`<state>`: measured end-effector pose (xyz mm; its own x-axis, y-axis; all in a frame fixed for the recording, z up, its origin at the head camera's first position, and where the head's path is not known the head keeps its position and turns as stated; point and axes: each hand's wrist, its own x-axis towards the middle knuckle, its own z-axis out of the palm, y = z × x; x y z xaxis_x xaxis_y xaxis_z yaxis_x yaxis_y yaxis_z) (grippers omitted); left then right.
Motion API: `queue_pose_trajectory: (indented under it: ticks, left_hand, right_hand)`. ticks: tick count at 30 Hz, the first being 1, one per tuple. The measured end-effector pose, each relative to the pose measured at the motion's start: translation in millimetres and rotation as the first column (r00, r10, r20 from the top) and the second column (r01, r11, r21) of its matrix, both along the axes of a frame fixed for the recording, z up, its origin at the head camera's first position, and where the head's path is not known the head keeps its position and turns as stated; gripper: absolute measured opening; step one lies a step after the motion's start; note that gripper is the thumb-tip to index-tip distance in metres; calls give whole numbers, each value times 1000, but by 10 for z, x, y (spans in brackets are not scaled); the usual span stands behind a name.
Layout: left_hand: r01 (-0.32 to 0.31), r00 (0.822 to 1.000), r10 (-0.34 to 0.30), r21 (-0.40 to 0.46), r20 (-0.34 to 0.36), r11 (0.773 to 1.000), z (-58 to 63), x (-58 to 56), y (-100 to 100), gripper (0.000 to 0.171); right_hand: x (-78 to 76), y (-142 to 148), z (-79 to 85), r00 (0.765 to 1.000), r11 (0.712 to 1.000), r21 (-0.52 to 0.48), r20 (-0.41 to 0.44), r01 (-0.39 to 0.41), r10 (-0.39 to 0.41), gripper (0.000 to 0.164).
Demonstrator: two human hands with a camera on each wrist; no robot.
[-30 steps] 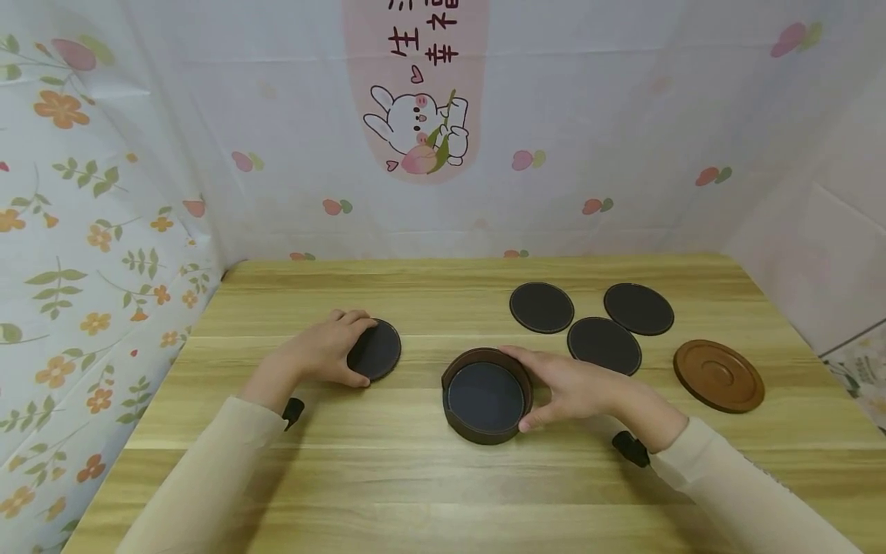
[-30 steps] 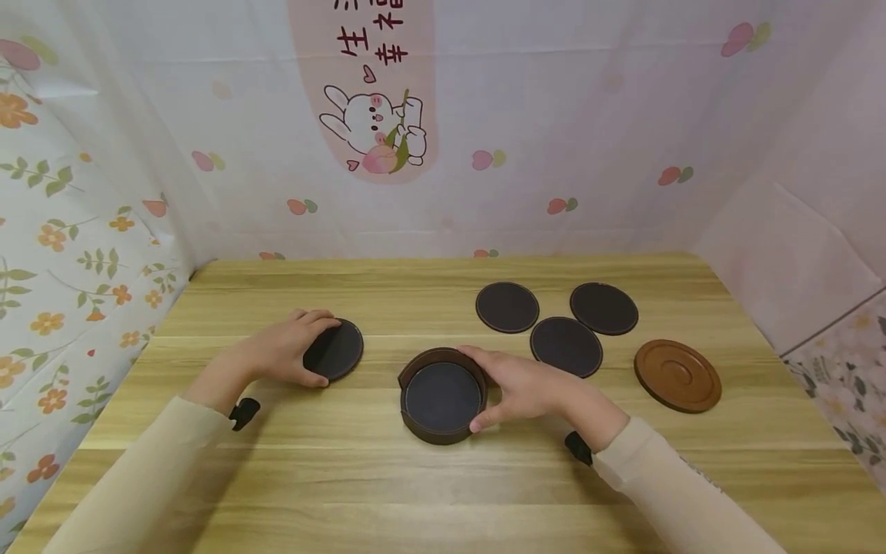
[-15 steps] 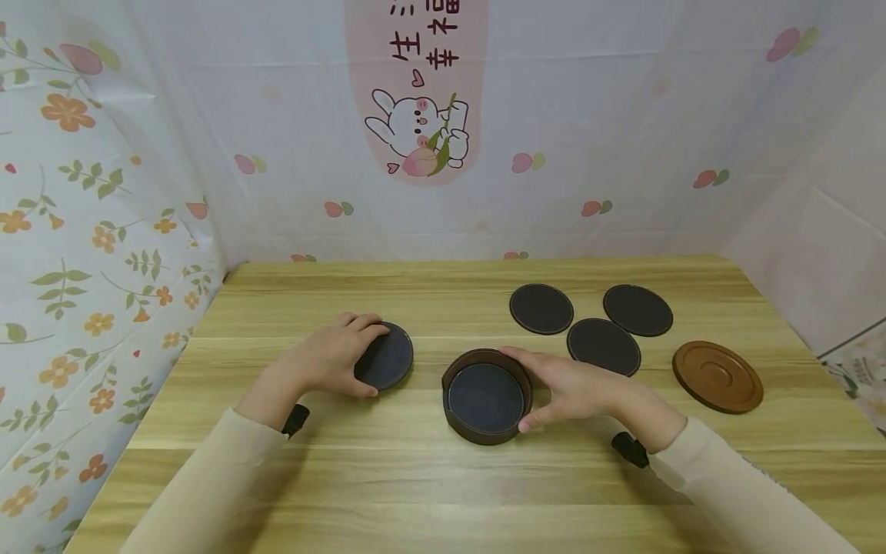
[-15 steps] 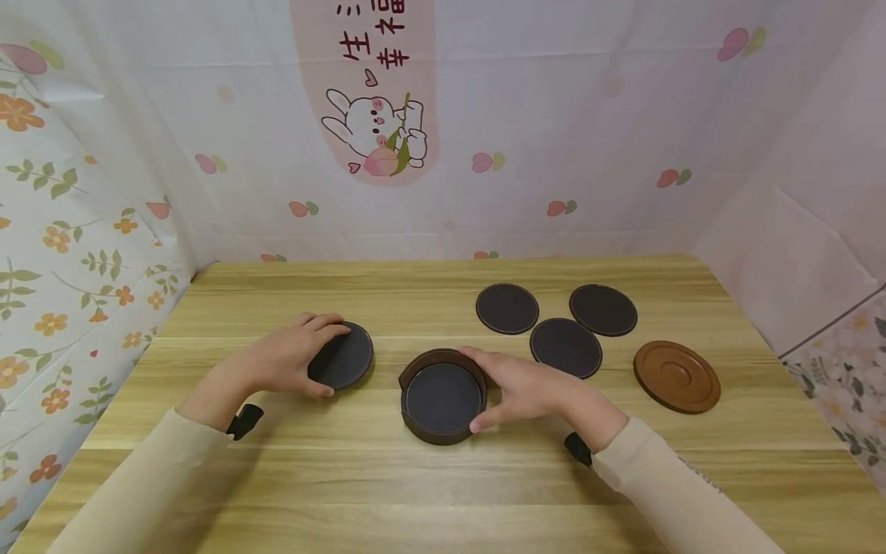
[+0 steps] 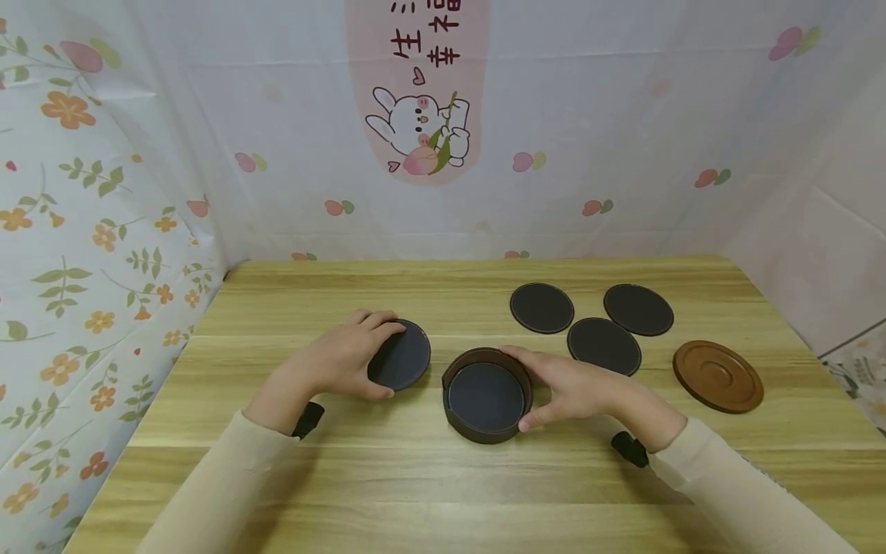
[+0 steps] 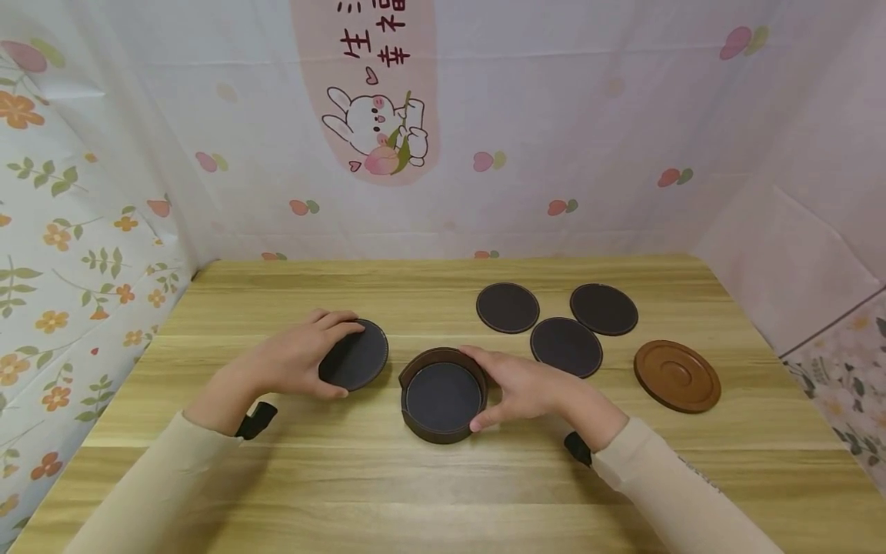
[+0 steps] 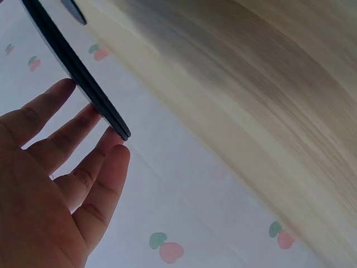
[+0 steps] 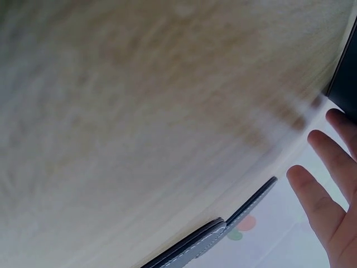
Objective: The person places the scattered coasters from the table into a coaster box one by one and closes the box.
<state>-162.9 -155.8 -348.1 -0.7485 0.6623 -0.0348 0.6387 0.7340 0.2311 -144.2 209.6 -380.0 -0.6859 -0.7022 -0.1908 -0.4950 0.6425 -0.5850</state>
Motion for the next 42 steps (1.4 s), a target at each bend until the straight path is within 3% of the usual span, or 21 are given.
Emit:
queue_pose_trajectory:
  ticks: [12, 27, 42]
  left_hand:
    - [54, 998, -53, 17, -39, 998, 69, 79, 201, 91]
    - [173, 985, -172, 22, -17, 985, 101, 114, 585, 90]
    - [230, 973, -231, 31, 6, 973, 48, 116, 905, 89]
  right_hand:
    - [-4, 15, -13, 1000, 1000, -12, -2, -7, 7, 114]
    - [-16, 12, 8, 1000, 1000, -18, 1, -18, 18, 114]
    - [-38, 5, 6, 998, 996, -72, 46, -49, 52, 110]
